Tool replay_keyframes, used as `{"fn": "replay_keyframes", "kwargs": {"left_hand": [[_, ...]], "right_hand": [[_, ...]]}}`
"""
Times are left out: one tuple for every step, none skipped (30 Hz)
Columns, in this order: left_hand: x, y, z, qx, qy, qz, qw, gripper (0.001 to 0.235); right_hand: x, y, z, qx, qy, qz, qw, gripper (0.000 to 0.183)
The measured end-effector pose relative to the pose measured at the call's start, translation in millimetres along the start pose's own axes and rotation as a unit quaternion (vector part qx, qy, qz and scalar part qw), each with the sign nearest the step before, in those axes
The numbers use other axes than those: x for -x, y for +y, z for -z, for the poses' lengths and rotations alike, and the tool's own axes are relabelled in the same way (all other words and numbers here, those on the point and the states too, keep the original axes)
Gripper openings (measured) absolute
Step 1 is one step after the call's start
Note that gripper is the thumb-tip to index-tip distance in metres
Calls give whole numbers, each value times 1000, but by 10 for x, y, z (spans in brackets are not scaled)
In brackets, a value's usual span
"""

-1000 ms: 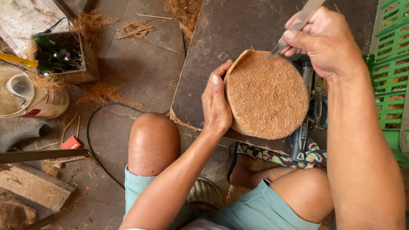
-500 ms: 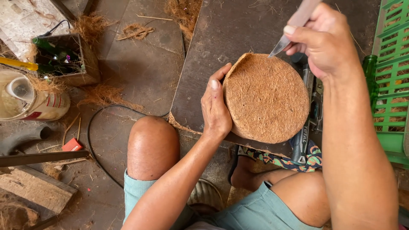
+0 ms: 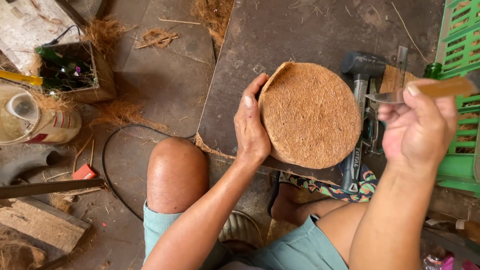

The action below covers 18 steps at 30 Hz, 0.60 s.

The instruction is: The person uses a knife to carefully shave and trim the surface of a round coco peat disc. They rotate the disc and continue scraping away loose fibers to smooth the surface.

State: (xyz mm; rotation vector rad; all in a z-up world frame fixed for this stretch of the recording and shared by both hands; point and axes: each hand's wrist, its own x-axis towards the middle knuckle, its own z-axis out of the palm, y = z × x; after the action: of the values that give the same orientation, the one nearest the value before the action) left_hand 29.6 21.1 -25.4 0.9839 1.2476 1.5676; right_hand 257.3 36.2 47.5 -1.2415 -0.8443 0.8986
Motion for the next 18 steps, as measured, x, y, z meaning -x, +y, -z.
{"fn": "replay_keyframes", "kwargs": {"left_hand": [[-38, 20, 12, 0, -1, -2, 1000, 69], [-22, 34, 13, -15, -3, 7, 1000, 72], [-7, 46, 11, -29, -6, 16, 999, 76], [-2, 5, 1, -28, -10, 17, 999, 76], [1, -31, -6, -20, -7, 15, 1000, 72], [-22, -60, -1, -11, 0, 9, 1000, 67], [-30, -64, -16, -11, -2, 7, 1000, 67], [-25, -74, -15, -5, -1, 1, 1000, 66], [-19, -90, -12, 1, -1, -5, 1000, 64], [-14, -82, -7, 0, -1, -2, 1000, 64], [-10, -76, -5, -3, -1, 3, 1000, 65], [-28, -67, -11, -5, -3, 5, 1000, 66], [-25, -70, -18, -5, -5, 6, 1000, 66], [-23, -70, -20, -4, -3, 16, 1000, 67], [-19, -69, -21, -3, -1, 26, 1000, 67], [-13, -69, -22, -3, -1, 26, 1000, 67], [-7, -70, -25, -1, 3, 21, 1000, 66], [-9, -70, -32, 1, 5, 14, 1000, 65]], "right_hand": [[-30, 2, 6, -2, 0, 1, 1000, 6], [-10, -11, 62, 35, -40, -11, 999, 7], [8, -23, 119, 70, -80, -24, 994, 12], [8, 2, 139, 72, -75, -23, 994, 12], [9, 23, 152, 83, -98, -34, 991, 11], [-15, 49, 135, 92, -124, -42, 987, 11], [-14, 56, 126, 91, -124, -39, 987, 11], [-9, 79, 111, 114, -132, -25, 984, 12], [-4, 107, 97, 137, -140, -10, 981, 14], [11, 100, 86, 138, -140, -13, 980, 14], [23, 93, 76, 161, -155, -3, 975, 16], [22, 82, 62, 184, -170, 10, 968, 17], [16, 95, 73, 184, -168, 10, 968, 17], [7, 110, 78, 180, -168, -6, 969, 18], [0, 124, 82, 176, -167, -23, 970, 18], [10, 121, 61, 177, -167, -23, 970, 18], [19, 119, 39, 175, -159, -35, 971, 16], [23, 116, 18, 173, -149, -47, 972, 15]]}}
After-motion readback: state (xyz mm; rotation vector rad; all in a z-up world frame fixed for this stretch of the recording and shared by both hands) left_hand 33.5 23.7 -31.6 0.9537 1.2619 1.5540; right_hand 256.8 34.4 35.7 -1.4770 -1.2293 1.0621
